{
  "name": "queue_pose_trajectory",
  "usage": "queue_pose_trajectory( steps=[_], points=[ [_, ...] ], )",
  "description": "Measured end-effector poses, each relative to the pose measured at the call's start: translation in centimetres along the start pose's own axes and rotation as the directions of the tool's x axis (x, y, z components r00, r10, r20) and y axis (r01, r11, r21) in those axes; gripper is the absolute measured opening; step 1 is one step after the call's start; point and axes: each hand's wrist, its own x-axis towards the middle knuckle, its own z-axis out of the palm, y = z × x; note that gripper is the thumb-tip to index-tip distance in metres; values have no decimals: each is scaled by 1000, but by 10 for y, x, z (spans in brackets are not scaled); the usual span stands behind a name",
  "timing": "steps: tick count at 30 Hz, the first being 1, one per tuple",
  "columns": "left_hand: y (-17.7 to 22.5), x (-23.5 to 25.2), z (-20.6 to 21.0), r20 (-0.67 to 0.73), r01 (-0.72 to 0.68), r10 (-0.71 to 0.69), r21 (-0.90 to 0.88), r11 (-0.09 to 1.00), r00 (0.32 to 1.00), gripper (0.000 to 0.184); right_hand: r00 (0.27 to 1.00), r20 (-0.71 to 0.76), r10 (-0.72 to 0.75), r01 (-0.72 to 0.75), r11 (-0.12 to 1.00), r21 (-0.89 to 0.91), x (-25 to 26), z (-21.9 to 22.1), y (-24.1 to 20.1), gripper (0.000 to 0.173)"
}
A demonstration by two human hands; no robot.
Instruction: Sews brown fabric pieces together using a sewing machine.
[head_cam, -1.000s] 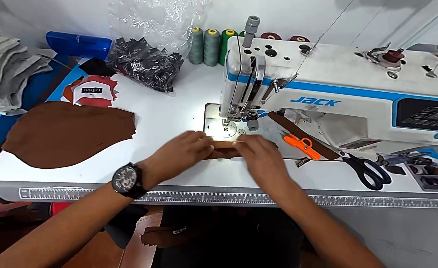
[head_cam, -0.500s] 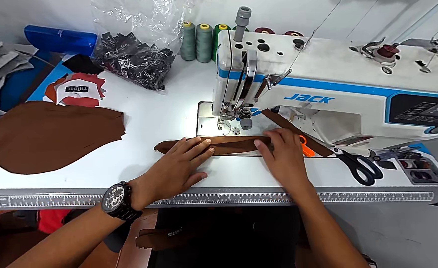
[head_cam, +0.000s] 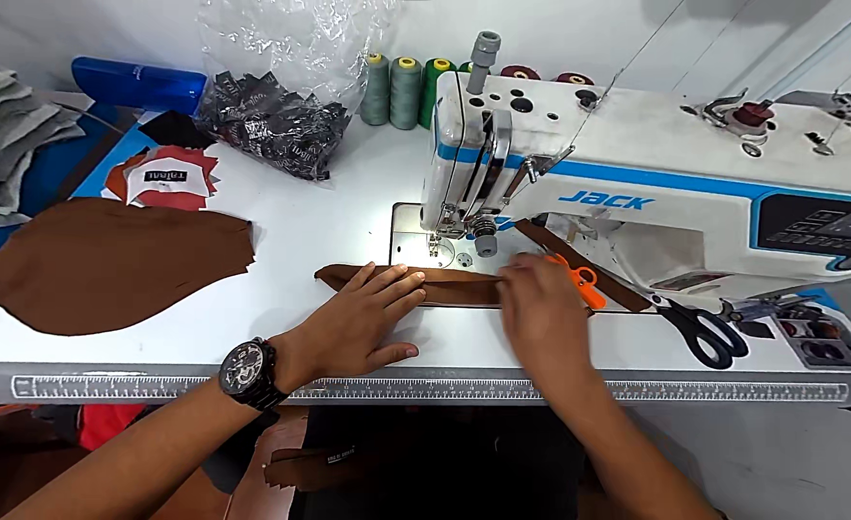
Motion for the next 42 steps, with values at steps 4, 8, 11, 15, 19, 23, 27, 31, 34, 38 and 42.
queue_pose_trajectory(
  steps=[4, 8, 11, 15, 19, 23, 27, 31, 34, 38, 42],
  points=[
    [-2, 1, 1, -40, -48, 49, 8, 999, 998, 80, 938, 187, -293, 266, 951, 157, -2, 29, -23, 59],
    [-4, 0, 7, -56, -55, 53, -30, 998, 997, 80, 911, 262, -320, 312, 947, 72, -5, 33, -13, 70],
    [-8, 4, 8, -16, -60, 59, -27, 998, 998, 81, 908, 292, -299, 293, 954, 65, -5, 32, -4, 72],
    [-24, 15, 5, 1, -111, 112, -60, 992, 994, 84, 910, 307, -279, 277, 960, 51, -1, 33, 2, 79],
    [-37, 19, 3, -1, -153, 154, -84, 985, 988, 82, 907, 310, -284, 282, 958, 53, 2, 36, 6, 81],
    [-39, 17, 4, -3, -143, 144, -81, 986, 990, 83, 901, 308, -307, 301, 951, 68, 4, 38, 7, 83],
    [-41, 15, 5, -6, -136, 135, -82, 987, 991, 82, 899, 296, -324, 312, 946, 89, 6, 40, 10, 81],
    [-47, 22, 1, -11, -157, 156, -83, 984, 988, 82, 891, 323, -318, 304, 948, 96, 14, 39, 15, 79],
    [-57, 31, 0, 0, -169, 170, -98, 981, 986, 81, 880, 348, -325, 318, 945, 77, 27, 40, 21, 80],
    [-61, 35, 4, -17, -156, 155, -98, 983, 988, 82, 869, 369, -330, 328, 942, 71, 36, 40, 25, 80],
    [-61, 35, 5, -28, -149, 146, -101, 984, 989, 82, 871, 369, -324, 323, 944, 66, 35, 40, 25, 80]
  ],
)
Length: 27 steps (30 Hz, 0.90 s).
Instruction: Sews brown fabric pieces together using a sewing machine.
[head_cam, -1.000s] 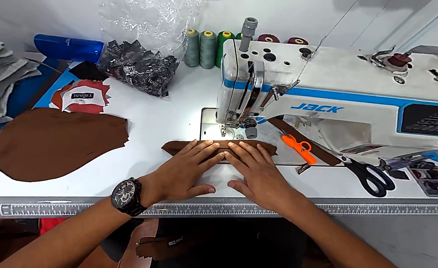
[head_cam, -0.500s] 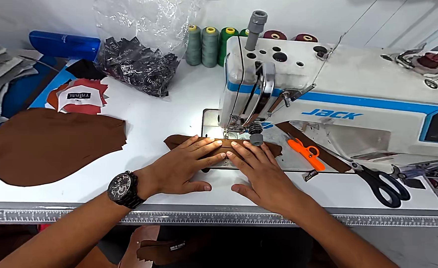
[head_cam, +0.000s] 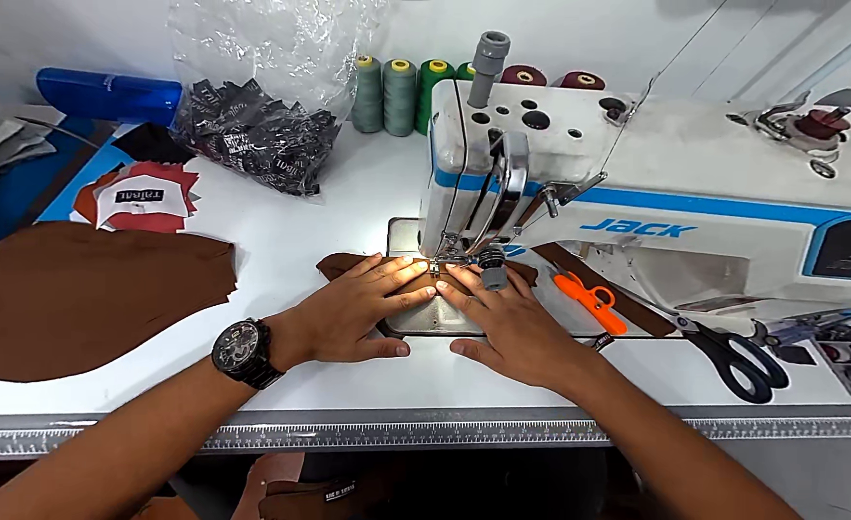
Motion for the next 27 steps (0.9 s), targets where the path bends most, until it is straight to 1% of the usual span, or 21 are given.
queue_pose_trajectory(
  steps=[6, 8, 9, 10, 11, 12, 13, 14, 16, 17, 18, 19, 20, 22, 23, 25, 27],
  points=[
    [-1, 3, -1, 6, 6, -6, 16, 1000, 1000, 81, 1000, -4, 15, -15, 1000, -17, 1, 1, 0, 83],
    [-1, 4, 0, 5, 0, 0, 18, 1000, 1000, 80, 1000, -13, 7, -7, 1000, -21, 1, 2, 0, 81],
    [-1, 3, -1, 2, -3, 3, 12, 1000, 1000, 80, 999, -36, -2, 1, 1000, -13, 0, 2, -2, 77],
    [0, 1, -2, -2, -5, 5, 8, 1000, 1000, 80, 996, -90, -11, 11, 1000, -1, -4, 1, -5, 71],
    [0, 1, -3, -11, -14, 14, 6, 1000, 1000, 80, 984, -176, -2, 5, 1000, 17, -13, -2, -8, 60],
    [1, 2, -3, -21, -30, 30, 5, 1000, 999, 80, 961, -275, 36, -23, 998, 53, -29, -6, -10, 46],
    [2, 3, -2, -28, -40, 40, 12, 999, 999, 80, 926, -360, 113, -77, 991, 113, -50, -11, -12, 33],
    [2, 3, -1, -41, -48, 49, 25, 999, 998, 80, 876, -432, 215, -151, 972, 179, -72, -15, -10, 24],
    [2, 1, -3, -78, -71, 77, 68, 995, 994, 82, 755, -499, 425, -319, 903, 286, -116, -22, 3, 20],
    [4, -1, -5, -97, -84, 93, 95, 992, 991, 83, 713, -504, 487, -382, 873, 303, -133, -24, 12, 21],
    [5, -2, -7, -119, -103, 117, 124, 987, 986, 83, 698, -502, 510, -413, 860, 299, -145, -25, 22, 22],
    [7, -3, -10, -139, -122, 143, 146, 982, 980, 84, 719, -487, 495, -410, 869, 278, -151, -24, 32, 25],
    [9, -3, -13, -154, -142, 168, 164, 976, 974, 84, 757, -466, 458, -385, 889, 247, -153, -22, 40, 26],
    [12, -4, -16, -172, -181, 215, 198, 963, 961, 78, 821, -432, 373, -325, 928, 185, -146, -16, 50, 21],
    [13, -3, -17, -184, -192, 234, 217, 957, 955, 73, 846, -410, 342, -304, 940, 155, -141, -14, 52, 17],
    [18, -3, -20, -230, -169, 224, 234, 957, 947, 56, 889, -357, 285, -271, 958, 91, -128, -16, 48, 11],
    [26, -5, -23, -294, -91, 138, 169, 981, 946, 40, 923, -318, 217, -211, 976, 55, -112, -16, 36, 13]
  ],
)
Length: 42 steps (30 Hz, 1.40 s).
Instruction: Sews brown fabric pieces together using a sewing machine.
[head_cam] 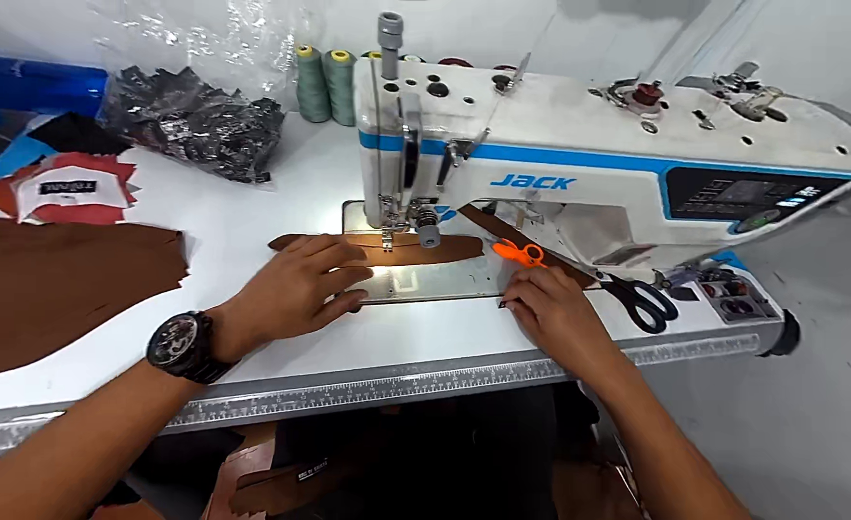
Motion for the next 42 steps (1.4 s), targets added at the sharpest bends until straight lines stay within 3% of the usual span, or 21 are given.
queue_pose_trajectory(
  steps=[3, 6, 9, 12, 15, 17, 23, 26, 31, 38, 42],
  points=[
    [11, 5, -7, -67, 195, -210, -187, 963, 975, 23, 997, -37, -63, 66, 992, 107, 31, 5, -32, 17],
    [11, 17, -7, 48, 391, -398, -327, 861, 916, 18, 992, -32, -123, 127, 944, 304, 76, 14, -52, 16],
    [-1, 29, 2, 132, 474, -461, -378, 795, 878, 20, 984, -2, -180, 164, 893, 420, 114, 36, -57, 13],
    [-5, 40, 7, 165, 515, -490, -346, 784, 856, 19, 985, 77, -151, 101, 888, 449, 128, 55, -59, 15],
    [-7, 46, 13, 151, 536, -515, -300, 789, 843, 9, 984, 151, -95, 19, 897, 441, 132, 66, -60, 19],
    [-11, 46, 20, 125, 528, -515, -284, 801, 848, 11, 987, 137, -81, 21, 917, 398, 131, 68, -58, 21],
    [-19, 43, 23, 57, 461, -460, -208, 863, 886, 14, 962, -126, -242, 254, 963, 89, 121, 59, -40, 20],
    [-11, 41, 22, -28, 423, -435, -188, 886, 900, 12, 976, -104, -193, 206, 970, 128, 120, 62, -36, 21],
    [1, 44, 35, -25, 427, -432, -107, 898, 901, 32, 986, -28, -164, 166, 971, 171, 124, 67, -36, 24],
    [9, 49, 41, 74, 522, -517, -95, 848, 853, 21, 983, -35, -180, 183, 972, 150, 119, 72, -39, 20],
    [-5, 44, 33, 44, 480, -478, -116, 870, 877, 20, 970, -56, -238, 243, 961, 130, 117, 71, -40, 23]
  ],
)
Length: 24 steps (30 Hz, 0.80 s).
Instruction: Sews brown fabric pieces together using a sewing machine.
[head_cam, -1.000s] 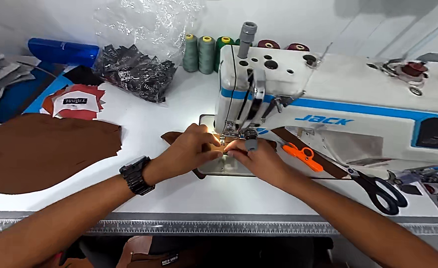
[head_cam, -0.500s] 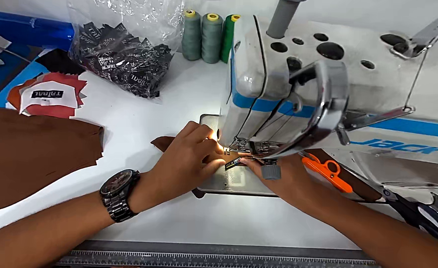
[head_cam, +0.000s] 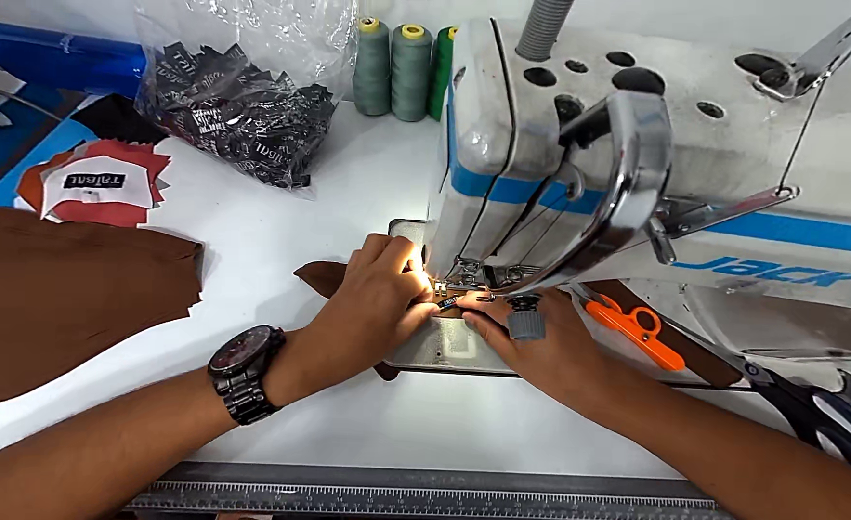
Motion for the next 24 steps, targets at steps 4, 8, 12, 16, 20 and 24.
queue_pose_trajectory(
  steps=[4, 8, 12, 16, 20, 24],
  points=[
    [-14, 9, -11, 26, -26, 26, -18, 999, 999, 22, 996, 33, -85, 87, 995, -42, -4, -2, -3, 29],
    [-19, 15, -16, 25, -56, 57, -34, 998, 998, 20, 991, 75, -114, 115, 993, -16, -5, 0, -2, 30],
    [-15, 5, -13, -71, -178, 180, 40, 983, 981, 13, 986, 115, -121, 127, 991, -46, -5, -1, -2, 31],
    [-11, -20, -1, 17, -370, 373, 163, 914, 928, 33, 984, 103, -147, 155, 985, -74, -4, -3, -2, 29],
    [-9, -33, 9, 48, -334, 331, 184, 925, 943, 40, 983, 88, -160, 167, 983, -80, -6, -4, -8, 33],
    [-8, -35, 10, 65, -291, 284, 146, 946, 957, 43, 981, 137, -136, 148, 985, -87, -13, -3, -15, 42]
  ],
)
